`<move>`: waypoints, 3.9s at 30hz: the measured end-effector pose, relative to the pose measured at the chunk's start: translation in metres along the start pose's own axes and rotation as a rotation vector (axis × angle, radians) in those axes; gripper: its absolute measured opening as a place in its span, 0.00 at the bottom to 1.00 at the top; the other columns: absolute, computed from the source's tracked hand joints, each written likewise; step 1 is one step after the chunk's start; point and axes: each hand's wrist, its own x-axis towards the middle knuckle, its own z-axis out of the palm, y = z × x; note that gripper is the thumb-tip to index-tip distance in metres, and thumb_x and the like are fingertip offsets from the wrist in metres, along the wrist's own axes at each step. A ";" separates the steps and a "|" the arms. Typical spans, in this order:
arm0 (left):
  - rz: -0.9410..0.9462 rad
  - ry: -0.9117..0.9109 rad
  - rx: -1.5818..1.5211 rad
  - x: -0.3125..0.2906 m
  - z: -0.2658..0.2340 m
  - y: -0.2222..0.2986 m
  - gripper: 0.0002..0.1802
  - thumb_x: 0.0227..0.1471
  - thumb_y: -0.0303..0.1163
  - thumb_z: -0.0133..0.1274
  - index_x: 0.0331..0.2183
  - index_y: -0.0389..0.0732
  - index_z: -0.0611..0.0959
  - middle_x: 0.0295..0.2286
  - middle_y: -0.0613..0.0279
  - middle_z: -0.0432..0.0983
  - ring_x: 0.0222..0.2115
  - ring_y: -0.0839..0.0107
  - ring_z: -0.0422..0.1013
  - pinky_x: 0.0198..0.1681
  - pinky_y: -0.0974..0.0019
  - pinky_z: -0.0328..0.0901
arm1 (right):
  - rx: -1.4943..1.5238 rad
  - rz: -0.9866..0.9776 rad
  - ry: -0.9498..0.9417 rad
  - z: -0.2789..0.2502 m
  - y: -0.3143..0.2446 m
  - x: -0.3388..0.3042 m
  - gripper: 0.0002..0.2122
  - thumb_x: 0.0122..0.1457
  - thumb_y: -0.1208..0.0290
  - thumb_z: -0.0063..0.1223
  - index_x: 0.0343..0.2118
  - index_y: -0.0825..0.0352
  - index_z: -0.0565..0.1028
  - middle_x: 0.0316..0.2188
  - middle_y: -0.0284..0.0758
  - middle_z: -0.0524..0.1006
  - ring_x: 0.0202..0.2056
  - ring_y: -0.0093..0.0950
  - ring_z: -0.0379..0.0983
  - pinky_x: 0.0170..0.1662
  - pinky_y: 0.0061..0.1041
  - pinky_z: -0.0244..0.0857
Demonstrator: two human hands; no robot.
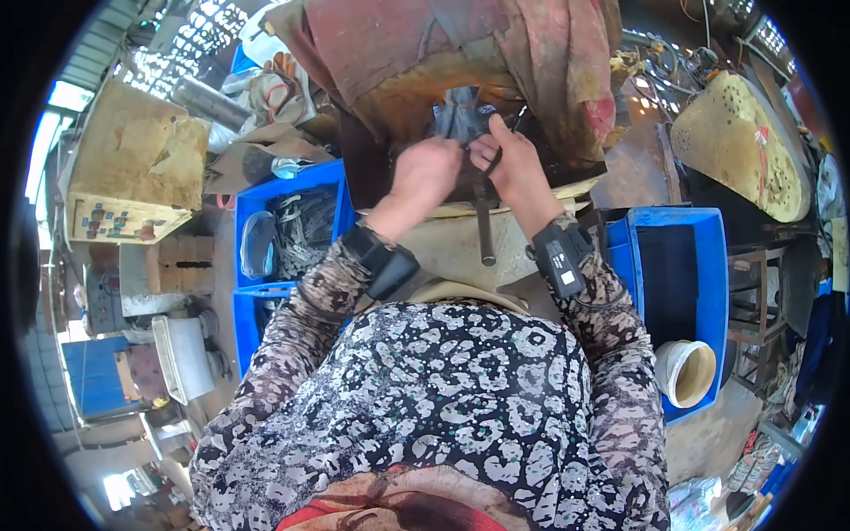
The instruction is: The person picks up metal pieces from a blue bin, holds them against a grinding wheel, and places them into another blue bin. Then, the person dips a brush into a bucket of liquid and applies it to the metal pieces.
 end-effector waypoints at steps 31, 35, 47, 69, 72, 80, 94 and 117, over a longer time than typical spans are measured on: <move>-0.485 -0.240 -0.858 -0.005 0.075 -0.109 0.19 0.51 0.15 0.44 0.45 0.35 0.77 0.36 0.57 0.78 0.36 0.72 0.75 0.40 0.71 0.67 | -1.079 -0.490 0.121 -0.065 -0.017 -0.008 0.05 0.62 0.74 0.40 0.31 0.67 0.68 0.18 0.26 0.67 0.19 0.14 0.64 0.20 0.16 0.59; -0.186 -0.254 -0.599 -0.009 0.081 -0.105 0.19 0.48 0.15 0.46 0.43 0.38 0.80 0.37 0.50 0.78 0.37 0.63 0.76 0.44 0.68 0.66 | -1.164 -0.627 0.194 -0.064 -0.010 -0.006 0.05 0.62 0.74 0.40 0.32 0.66 0.69 0.18 0.27 0.67 0.18 0.15 0.63 0.20 0.17 0.58; 0.124 -0.323 -0.259 -0.012 0.063 -0.108 0.25 0.41 0.17 0.47 0.44 0.45 0.80 0.36 0.49 0.77 0.38 0.50 0.73 0.43 0.57 0.67 | -1.227 -0.532 0.203 -0.057 -0.012 -0.007 0.06 0.59 0.73 0.45 0.35 0.69 0.70 0.21 0.38 0.71 0.23 0.30 0.68 0.27 0.27 0.61; 0.690 -0.278 -0.376 -0.047 -0.003 0.014 0.14 0.38 0.31 0.59 0.34 0.47 0.80 0.32 0.69 0.74 0.41 0.68 0.69 0.52 0.56 0.59 | -1.045 -0.365 0.108 -0.056 -0.019 0.000 0.16 0.60 0.76 0.38 0.52 0.68 0.64 0.28 0.32 0.76 0.18 0.16 0.68 0.16 0.16 0.60; 0.648 -0.258 -0.352 -0.050 -0.004 0.013 0.16 0.34 0.27 0.59 0.33 0.47 0.80 0.34 0.70 0.75 0.41 0.71 0.70 0.57 0.55 0.56 | -1.073 -0.348 0.105 -0.054 -0.019 -0.002 0.18 0.61 0.76 0.37 0.54 0.68 0.62 0.30 0.33 0.76 0.18 0.17 0.68 0.16 0.16 0.61; 0.442 -0.086 -0.364 -0.008 -0.032 -0.006 0.12 0.43 0.31 0.57 0.35 0.46 0.80 0.33 0.65 0.77 0.39 0.66 0.72 0.52 0.59 0.61 | -1.061 -0.330 0.095 -0.055 -0.019 0.000 0.13 0.62 0.75 0.37 0.49 0.69 0.65 0.31 0.33 0.75 0.19 0.16 0.67 0.18 0.17 0.60; -0.314 -0.024 -0.892 0.142 -0.027 -0.075 0.14 0.49 0.30 0.59 0.39 0.43 0.77 0.32 0.69 0.78 0.32 0.81 0.71 0.30 0.76 0.63 | -1.444 -0.953 0.180 -0.082 -0.009 0.007 0.15 0.52 0.76 0.50 0.44 0.68 0.73 0.34 0.45 0.70 0.36 0.46 0.69 0.41 0.39 0.65; -0.461 0.366 -0.930 0.110 -0.008 -0.052 0.16 0.47 0.23 0.56 0.40 0.38 0.73 0.25 0.67 0.70 0.20 0.80 0.66 0.18 0.78 0.60 | -1.428 -0.775 0.222 -0.069 -0.017 -0.004 0.11 0.53 0.73 0.52 0.40 0.69 0.74 0.30 0.44 0.77 0.38 0.43 0.73 0.41 0.39 0.67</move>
